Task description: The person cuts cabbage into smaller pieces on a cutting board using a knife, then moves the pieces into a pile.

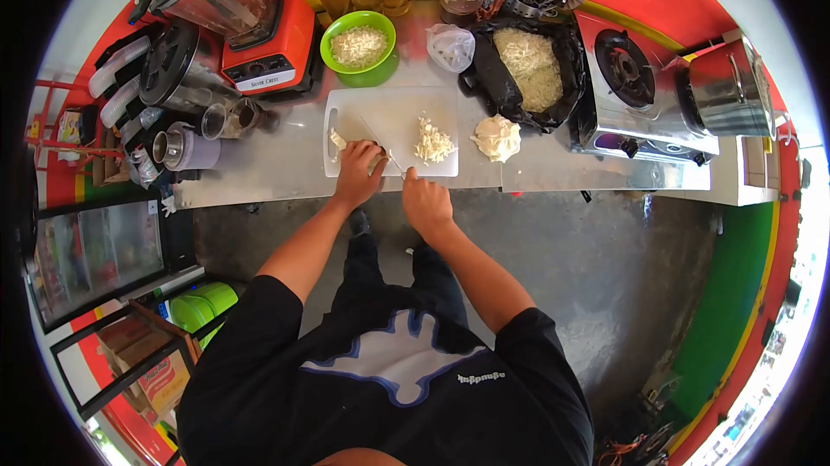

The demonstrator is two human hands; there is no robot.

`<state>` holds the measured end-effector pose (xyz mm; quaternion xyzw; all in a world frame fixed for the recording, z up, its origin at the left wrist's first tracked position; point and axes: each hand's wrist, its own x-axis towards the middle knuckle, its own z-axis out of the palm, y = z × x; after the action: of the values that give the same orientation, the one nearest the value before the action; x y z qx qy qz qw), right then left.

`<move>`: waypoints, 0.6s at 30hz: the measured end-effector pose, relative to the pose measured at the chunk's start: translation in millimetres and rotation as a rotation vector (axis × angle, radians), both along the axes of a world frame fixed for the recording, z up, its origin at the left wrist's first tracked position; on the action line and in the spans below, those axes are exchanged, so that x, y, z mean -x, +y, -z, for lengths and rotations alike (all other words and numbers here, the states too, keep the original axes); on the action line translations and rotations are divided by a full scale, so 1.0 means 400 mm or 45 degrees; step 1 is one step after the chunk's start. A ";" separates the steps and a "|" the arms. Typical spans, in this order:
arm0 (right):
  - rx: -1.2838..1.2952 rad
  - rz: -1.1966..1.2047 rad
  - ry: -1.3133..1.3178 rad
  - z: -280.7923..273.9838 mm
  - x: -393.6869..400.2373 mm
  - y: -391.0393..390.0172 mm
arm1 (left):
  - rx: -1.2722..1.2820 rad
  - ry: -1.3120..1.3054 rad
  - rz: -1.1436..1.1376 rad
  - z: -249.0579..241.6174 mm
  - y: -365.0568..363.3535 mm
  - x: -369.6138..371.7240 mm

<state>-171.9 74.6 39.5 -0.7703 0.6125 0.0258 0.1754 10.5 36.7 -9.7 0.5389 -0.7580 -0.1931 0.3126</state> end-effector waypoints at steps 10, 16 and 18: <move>-0.033 -0.054 -0.094 -0.012 0.031 -0.010 | 0.017 -0.306 -0.064 0.017 0.013 0.019; -0.057 -0.167 0.043 -0.077 0.038 -0.011 | 0.085 -0.343 -0.114 0.021 0.019 0.026; -0.056 -0.141 0.044 -0.070 0.032 -0.008 | 0.123 -0.323 -0.104 0.027 0.018 0.026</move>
<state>-184.8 71.6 67.3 -0.7984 0.5713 0.0622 0.1799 0.2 43.8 -20.5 0.5738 -0.7772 -0.0739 0.2473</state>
